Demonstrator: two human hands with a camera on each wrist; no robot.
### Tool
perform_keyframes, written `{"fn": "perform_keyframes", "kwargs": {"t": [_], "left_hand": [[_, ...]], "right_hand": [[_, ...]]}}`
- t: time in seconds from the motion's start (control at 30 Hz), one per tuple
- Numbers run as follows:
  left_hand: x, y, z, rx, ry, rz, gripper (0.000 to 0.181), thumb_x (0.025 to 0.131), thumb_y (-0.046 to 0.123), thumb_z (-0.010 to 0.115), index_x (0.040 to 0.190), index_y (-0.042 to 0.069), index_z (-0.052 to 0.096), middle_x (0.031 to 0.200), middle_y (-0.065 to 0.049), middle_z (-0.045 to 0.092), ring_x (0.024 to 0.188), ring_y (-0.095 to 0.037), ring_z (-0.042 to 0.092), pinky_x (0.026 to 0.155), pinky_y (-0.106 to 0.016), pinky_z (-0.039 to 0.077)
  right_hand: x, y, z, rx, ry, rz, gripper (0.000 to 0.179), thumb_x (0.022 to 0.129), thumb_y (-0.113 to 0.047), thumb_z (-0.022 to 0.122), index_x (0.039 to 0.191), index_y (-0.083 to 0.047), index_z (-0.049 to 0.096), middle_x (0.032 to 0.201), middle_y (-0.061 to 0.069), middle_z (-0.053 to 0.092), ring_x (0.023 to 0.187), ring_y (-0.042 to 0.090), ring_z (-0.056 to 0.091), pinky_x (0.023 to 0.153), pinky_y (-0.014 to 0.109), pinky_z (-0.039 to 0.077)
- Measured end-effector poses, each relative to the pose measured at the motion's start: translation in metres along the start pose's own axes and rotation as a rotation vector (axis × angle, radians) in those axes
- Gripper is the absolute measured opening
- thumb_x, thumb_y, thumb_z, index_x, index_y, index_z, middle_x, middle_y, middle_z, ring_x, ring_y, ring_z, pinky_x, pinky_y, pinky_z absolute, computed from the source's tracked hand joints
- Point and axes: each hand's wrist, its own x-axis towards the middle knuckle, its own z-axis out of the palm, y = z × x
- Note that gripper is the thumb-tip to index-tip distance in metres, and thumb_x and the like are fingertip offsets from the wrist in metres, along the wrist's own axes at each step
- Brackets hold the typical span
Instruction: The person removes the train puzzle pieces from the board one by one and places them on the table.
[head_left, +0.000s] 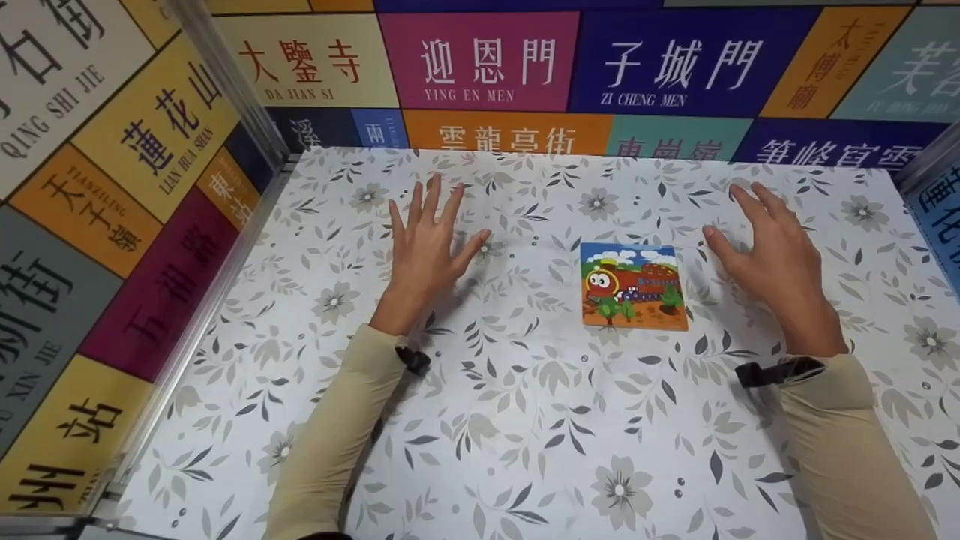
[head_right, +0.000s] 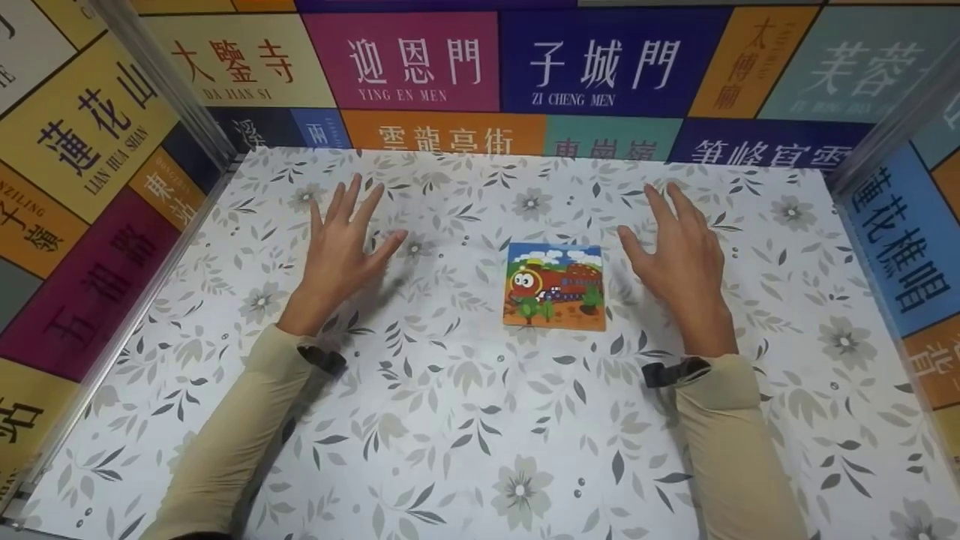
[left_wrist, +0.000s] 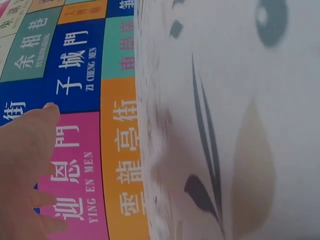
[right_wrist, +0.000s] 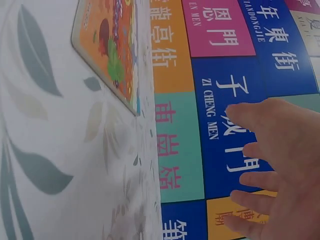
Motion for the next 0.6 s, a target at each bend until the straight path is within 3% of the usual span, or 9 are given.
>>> {"fn": "perform_keyframes", "kwargs": {"t": [0.13,0.3,0.47,0.6], "left_hand": [[0.000,0.011,0.000,-0.066,0.056,0.051,0.070,0.108,0.062,0.054,0.163,0.018,0.048,0.171,-0.014,0.044,0.156,-0.038,0.045,0.130,-0.066,0.028],[0.000,0.024,0.003,-0.187,0.105,0.100,0.056,0.109,0.052,0.060,0.152,0.016,0.061,0.148,-0.009,0.061,0.130,-0.031,0.066,0.112,-0.053,0.051],[-0.001,0.037,0.004,-0.301,0.111,0.127,0.046,0.109,0.046,0.062,0.142,0.015,0.067,0.138,-0.008,0.065,0.107,-0.028,0.074,0.096,-0.048,0.060],[-0.001,0.048,0.005,-0.378,0.063,0.124,0.043,0.110,0.043,0.062,0.141,0.014,0.068,0.136,-0.007,0.067,0.108,-0.025,0.073,0.091,-0.043,0.061]], "right_hand": [[-0.002,-0.007,0.003,0.045,0.053,-0.017,0.068,0.107,-0.050,0.059,0.168,-0.023,0.042,0.173,0.018,0.040,0.151,0.052,0.044,0.108,0.080,0.038],[-0.004,-0.011,0.012,0.111,0.077,-0.042,0.061,0.108,-0.045,0.060,0.161,-0.018,0.052,0.159,0.023,0.054,0.130,0.050,0.061,0.097,0.070,0.052],[-0.004,-0.012,0.021,0.194,0.038,-0.055,0.058,0.108,-0.041,0.063,0.157,-0.011,0.057,0.153,0.024,0.058,0.127,0.045,0.067,0.098,0.064,0.058],[-0.004,-0.011,0.027,0.221,-0.020,-0.051,0.057,0.108,-0.041,0.063,0.154,-0.007,0.059,0.150,0.027,0.059,0.123,0.048,0.069,0.100,0.066,0.056]]}}
